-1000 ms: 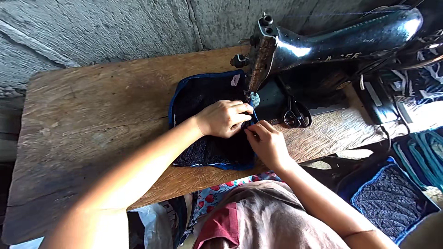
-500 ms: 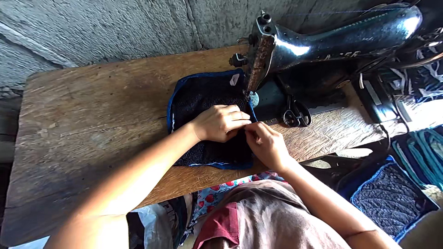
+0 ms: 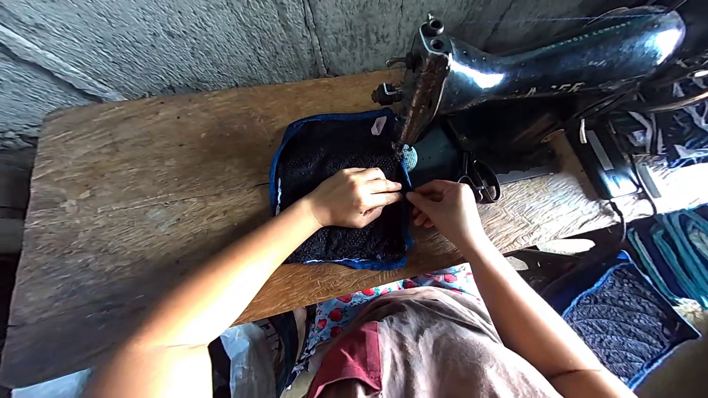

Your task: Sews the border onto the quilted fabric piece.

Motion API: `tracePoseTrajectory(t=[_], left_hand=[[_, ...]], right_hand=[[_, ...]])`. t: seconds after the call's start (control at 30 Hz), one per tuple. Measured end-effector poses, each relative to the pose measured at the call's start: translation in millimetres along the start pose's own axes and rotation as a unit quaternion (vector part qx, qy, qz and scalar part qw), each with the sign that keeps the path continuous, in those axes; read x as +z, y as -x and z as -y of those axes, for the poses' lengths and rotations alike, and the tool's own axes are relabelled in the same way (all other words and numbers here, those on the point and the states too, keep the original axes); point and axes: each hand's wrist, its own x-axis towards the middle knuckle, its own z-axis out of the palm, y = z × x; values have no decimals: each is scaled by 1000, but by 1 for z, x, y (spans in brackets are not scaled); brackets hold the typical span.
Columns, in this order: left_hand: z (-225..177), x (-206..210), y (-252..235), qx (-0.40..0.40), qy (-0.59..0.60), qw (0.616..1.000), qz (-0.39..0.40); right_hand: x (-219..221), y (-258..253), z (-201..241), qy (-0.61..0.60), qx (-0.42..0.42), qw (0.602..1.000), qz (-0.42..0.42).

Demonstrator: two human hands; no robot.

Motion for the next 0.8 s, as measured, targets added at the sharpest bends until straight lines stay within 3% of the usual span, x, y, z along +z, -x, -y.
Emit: tracePoseTrajectory(t=[0.07, 0.17, 0.23, 0.57, 0.8], left_hand=[[-2, 2, 0, -7, 1, 1000, -6], [-5, 1, 2, -16, -4, 1000, -6], [-6, 1, 3, -19, -10, 1000, -5], [-7, 1, 2, -62, 4, 998, -27], [-4, 1, 1, -56, 24, 998, -11]], right_hand=[[9, 6, -7, 94, -92, 989, -67], [24, 4, -25, 192, -298, 919, -173], [27, 1, -28, 218, -359, 887, -193], [11, -12, -31, 259, -459, 847, -76], [-2, -20, -37, 183, -420, 889, -9]])
